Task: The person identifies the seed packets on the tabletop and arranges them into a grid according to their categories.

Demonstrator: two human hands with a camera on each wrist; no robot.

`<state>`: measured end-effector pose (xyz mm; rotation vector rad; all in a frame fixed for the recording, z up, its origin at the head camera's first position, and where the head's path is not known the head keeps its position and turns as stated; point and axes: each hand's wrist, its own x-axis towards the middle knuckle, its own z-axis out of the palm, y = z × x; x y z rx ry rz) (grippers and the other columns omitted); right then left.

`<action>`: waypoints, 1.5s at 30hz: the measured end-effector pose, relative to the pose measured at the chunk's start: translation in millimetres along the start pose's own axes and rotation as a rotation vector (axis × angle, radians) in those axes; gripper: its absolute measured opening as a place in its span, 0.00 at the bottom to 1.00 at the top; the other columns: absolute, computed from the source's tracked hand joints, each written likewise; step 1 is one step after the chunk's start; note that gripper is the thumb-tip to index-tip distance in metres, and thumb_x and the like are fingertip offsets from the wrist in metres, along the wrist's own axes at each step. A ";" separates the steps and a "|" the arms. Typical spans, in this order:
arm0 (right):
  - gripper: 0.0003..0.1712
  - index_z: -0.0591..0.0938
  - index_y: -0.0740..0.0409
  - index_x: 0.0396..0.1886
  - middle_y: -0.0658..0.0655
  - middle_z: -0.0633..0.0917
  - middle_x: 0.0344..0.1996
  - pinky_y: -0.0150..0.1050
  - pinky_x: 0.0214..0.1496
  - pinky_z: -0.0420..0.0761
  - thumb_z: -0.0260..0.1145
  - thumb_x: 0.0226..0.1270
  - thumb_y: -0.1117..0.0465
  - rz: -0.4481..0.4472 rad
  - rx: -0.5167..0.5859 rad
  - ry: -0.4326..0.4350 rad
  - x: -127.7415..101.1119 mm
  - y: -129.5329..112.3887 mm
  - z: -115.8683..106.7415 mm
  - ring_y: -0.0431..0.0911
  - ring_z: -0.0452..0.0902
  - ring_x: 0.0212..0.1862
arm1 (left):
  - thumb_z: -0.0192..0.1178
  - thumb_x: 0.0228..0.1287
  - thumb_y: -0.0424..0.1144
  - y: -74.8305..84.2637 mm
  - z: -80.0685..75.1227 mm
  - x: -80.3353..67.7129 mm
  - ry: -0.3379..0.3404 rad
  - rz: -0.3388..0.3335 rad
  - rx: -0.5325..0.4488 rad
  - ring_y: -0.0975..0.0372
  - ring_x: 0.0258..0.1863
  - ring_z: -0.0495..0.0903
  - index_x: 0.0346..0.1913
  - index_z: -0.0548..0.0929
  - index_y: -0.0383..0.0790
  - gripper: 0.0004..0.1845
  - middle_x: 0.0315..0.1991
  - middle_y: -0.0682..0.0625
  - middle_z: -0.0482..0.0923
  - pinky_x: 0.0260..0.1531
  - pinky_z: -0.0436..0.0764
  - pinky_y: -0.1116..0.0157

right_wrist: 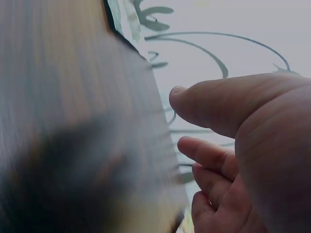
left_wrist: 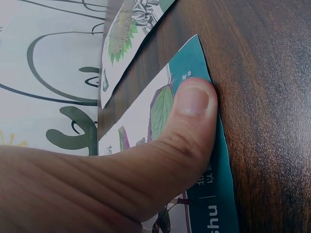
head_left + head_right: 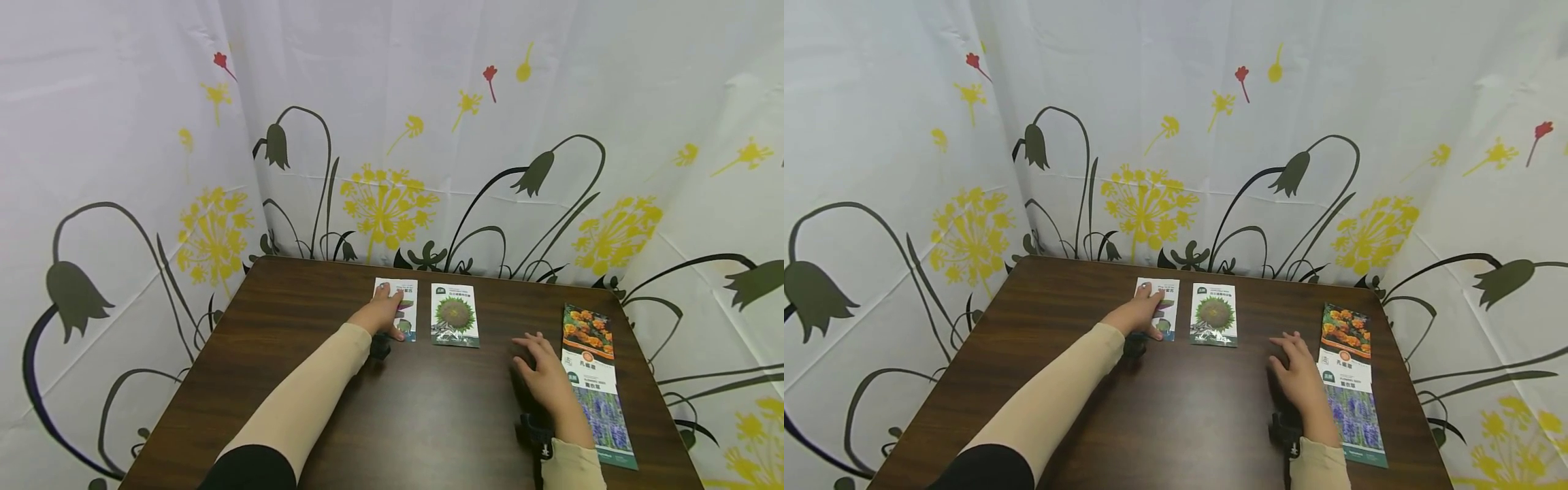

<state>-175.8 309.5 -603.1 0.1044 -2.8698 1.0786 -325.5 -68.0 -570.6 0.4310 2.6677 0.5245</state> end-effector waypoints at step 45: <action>0.28 0.75 0.69 0.75 0.81 0.71 0.61 0.63 0.53 0.76 0.63 0.79 0.66 0.280 -0.078 0.006 14.2 93.8 -72.7 0.70 0.73 0.55 | 0.87 0.51 0.51 -5.0 5.5 5.6 0.004 0.006 0.016 0.39 0.90 0.39 0.88 0.58 0.40 0.66 0.90 0.30 0.40 0.87 0.54 0.42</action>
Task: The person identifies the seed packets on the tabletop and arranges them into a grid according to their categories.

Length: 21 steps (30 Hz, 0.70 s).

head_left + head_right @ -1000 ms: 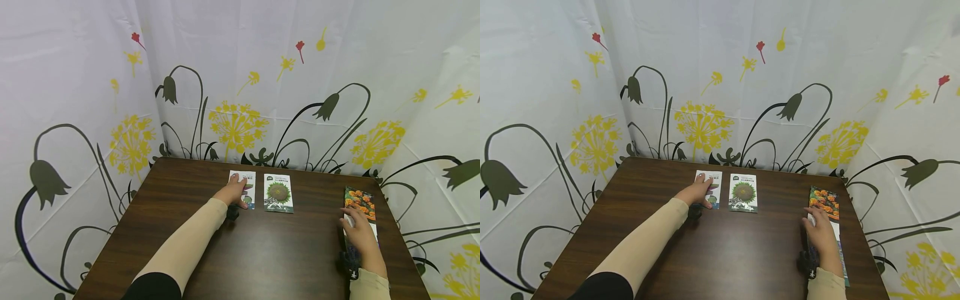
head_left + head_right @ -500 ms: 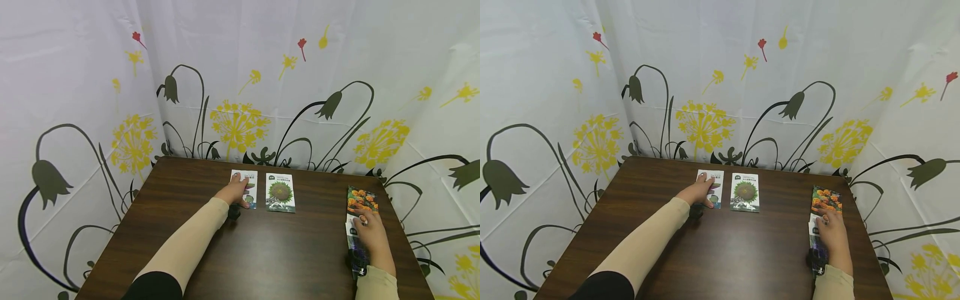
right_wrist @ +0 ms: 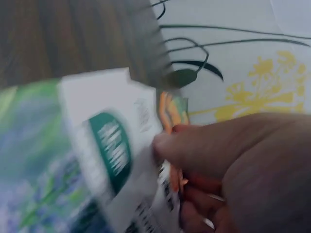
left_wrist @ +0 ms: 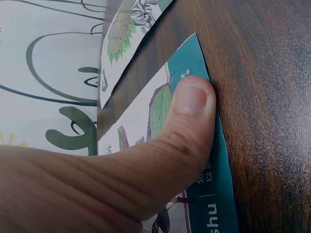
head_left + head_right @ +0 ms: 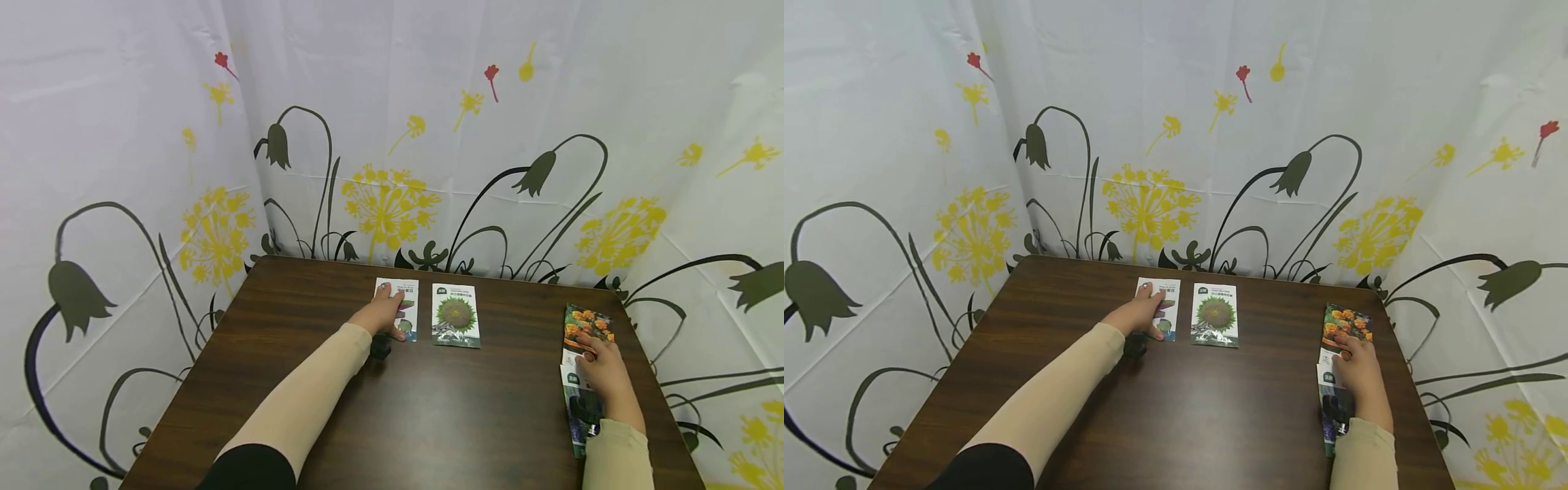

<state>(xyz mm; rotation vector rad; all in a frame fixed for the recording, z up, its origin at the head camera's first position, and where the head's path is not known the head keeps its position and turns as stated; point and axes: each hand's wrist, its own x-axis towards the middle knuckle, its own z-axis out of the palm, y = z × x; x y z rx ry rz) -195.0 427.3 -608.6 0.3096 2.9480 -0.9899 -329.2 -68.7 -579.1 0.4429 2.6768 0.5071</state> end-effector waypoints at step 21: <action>0.32 0.74 0.65 0.75 0.83 0.65 0.67 0.66 0.58 0.70 0.62 0.72 0.64 0.053 0.009 -0.048 26.4 -16.0 6.2 0.75 0.64 0.64 | 0.86 0.53 0.50 -2.2 -1.0 0.4 -0.003 0.005 -0.021 0.39 0.90 0.37 0.89 0.56 0.40 0.66 0.89 0.29 0.37 0.88 0.51 0.42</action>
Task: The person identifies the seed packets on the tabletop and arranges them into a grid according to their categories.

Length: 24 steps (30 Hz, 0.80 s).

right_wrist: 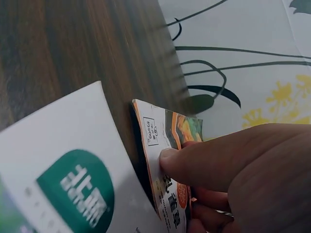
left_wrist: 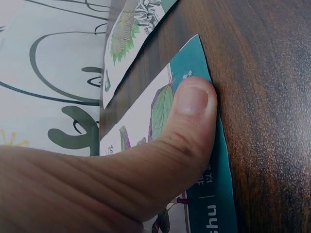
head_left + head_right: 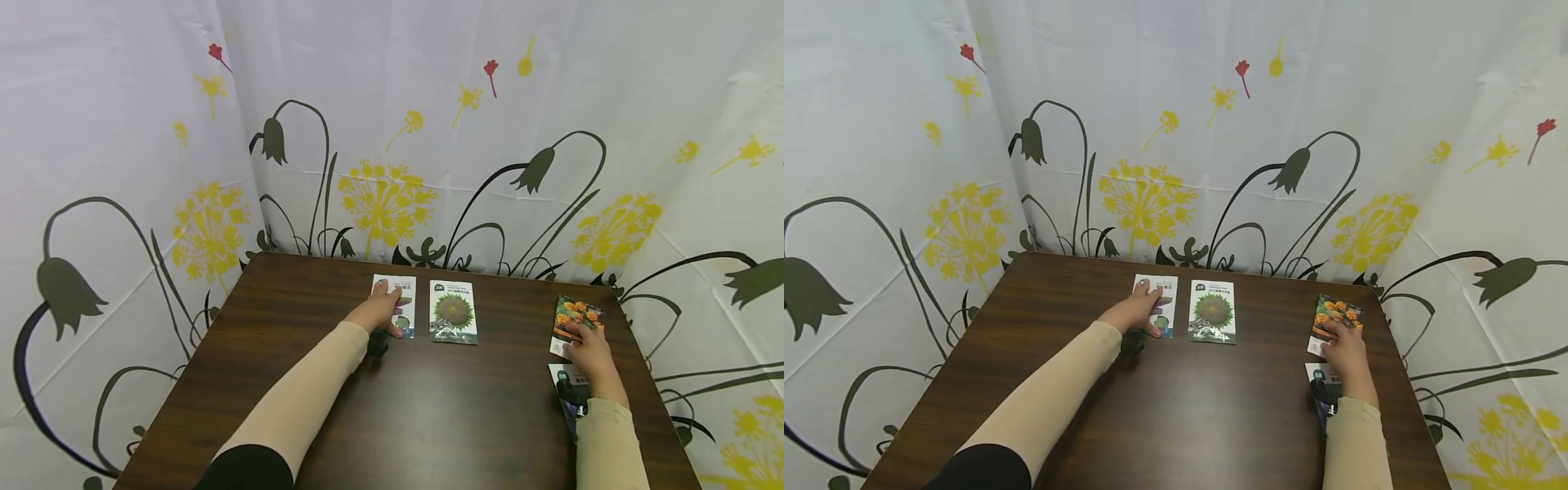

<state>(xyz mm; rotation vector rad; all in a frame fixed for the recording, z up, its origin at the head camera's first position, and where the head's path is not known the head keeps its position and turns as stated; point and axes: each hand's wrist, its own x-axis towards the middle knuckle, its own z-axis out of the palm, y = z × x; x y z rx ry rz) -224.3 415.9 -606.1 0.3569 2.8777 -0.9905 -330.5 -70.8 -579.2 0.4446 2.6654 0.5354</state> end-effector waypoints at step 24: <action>0.31 0.74 0.67 0.73 0.81 0.70 0.63 0.69 0.63 0.75 0.66 0.72 0.67 -0.047 -0.069 -0.065 15.3 -39.3 16.4 0.73 0.70 0.60 | 0.86 0.53 0.51 2.1 -0.5 -0.9 -0.007 -0.012 0.012 0.39 0.91 0.38 0.89 0.56 0.41 0.65 0.90 0.30 0.38 0.87 0.52 0.41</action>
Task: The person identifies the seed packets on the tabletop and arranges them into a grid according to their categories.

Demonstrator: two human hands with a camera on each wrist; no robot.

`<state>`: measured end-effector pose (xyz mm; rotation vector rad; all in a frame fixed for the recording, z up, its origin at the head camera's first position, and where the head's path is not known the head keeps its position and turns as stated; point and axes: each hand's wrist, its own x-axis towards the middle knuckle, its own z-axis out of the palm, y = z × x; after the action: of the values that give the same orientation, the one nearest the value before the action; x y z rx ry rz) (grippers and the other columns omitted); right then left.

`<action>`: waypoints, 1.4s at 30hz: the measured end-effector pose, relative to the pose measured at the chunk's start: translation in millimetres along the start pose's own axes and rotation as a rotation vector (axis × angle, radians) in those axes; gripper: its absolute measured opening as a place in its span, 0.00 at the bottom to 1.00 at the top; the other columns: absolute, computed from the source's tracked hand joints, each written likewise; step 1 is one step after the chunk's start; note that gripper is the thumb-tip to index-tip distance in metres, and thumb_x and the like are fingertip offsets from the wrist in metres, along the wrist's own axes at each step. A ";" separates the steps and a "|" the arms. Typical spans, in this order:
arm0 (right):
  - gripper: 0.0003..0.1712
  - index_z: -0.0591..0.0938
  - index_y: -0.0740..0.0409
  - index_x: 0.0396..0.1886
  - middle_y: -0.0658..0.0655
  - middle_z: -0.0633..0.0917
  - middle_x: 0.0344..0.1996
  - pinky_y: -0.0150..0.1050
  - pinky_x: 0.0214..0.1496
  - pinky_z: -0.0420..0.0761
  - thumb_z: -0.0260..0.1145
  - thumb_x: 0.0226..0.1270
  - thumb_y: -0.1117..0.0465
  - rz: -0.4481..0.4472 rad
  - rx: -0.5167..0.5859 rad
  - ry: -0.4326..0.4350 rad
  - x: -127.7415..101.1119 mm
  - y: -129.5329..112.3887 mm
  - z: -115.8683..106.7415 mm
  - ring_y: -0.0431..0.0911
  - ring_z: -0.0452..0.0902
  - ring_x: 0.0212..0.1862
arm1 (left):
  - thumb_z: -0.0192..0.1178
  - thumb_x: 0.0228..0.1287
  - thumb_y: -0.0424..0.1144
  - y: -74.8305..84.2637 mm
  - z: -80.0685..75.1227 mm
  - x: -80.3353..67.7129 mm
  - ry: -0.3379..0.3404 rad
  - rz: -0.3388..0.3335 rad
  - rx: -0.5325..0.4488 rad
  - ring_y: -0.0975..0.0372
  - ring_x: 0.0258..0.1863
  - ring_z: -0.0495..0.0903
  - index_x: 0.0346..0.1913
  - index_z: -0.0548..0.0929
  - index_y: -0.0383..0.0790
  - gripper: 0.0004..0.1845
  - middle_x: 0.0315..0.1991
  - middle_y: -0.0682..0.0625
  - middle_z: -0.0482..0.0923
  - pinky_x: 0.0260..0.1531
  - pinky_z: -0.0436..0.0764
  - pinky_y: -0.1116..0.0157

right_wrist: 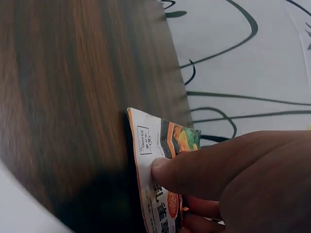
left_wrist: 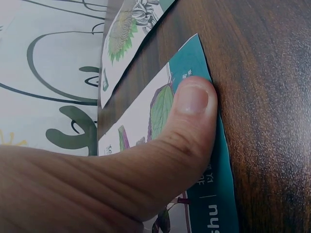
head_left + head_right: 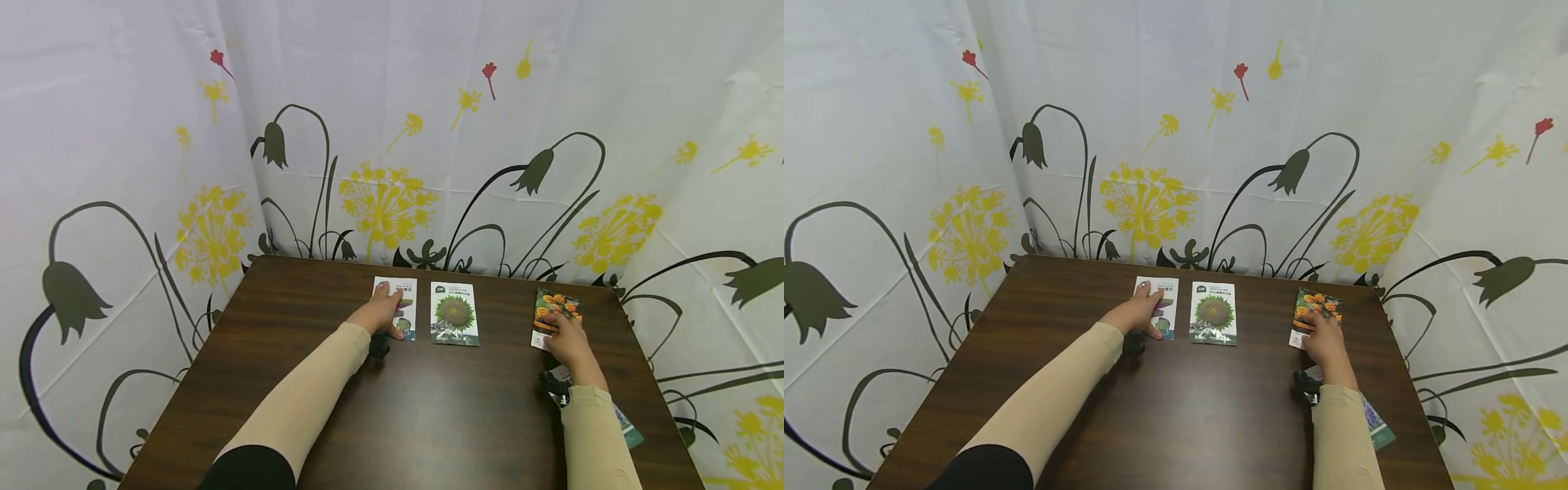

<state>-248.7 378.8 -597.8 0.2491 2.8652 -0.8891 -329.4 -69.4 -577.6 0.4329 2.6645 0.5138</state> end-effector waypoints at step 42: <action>0.27 0.78 0.63 0.68 0.76 0.75 0.56 0.71 0.62 0.76 0.68 0.70 0.67 -0.181 -0.059 0.005 -22.3 -57.3 48.7 0.77 0.75 0.60 | 0.87 0.51 0.51 -3.8 1.2 8.6 -0.017 -0.009 -0.026 0.39 0.91 0.35 0.88 0.57 0.41 0.67 0.90 0.31 0.35 0.88 0.49 0.41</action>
<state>-234.4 301.8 -602.3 -0.0150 2.9492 -0.8320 -337.3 -69.2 -582.9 0.4154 2.6393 0.5385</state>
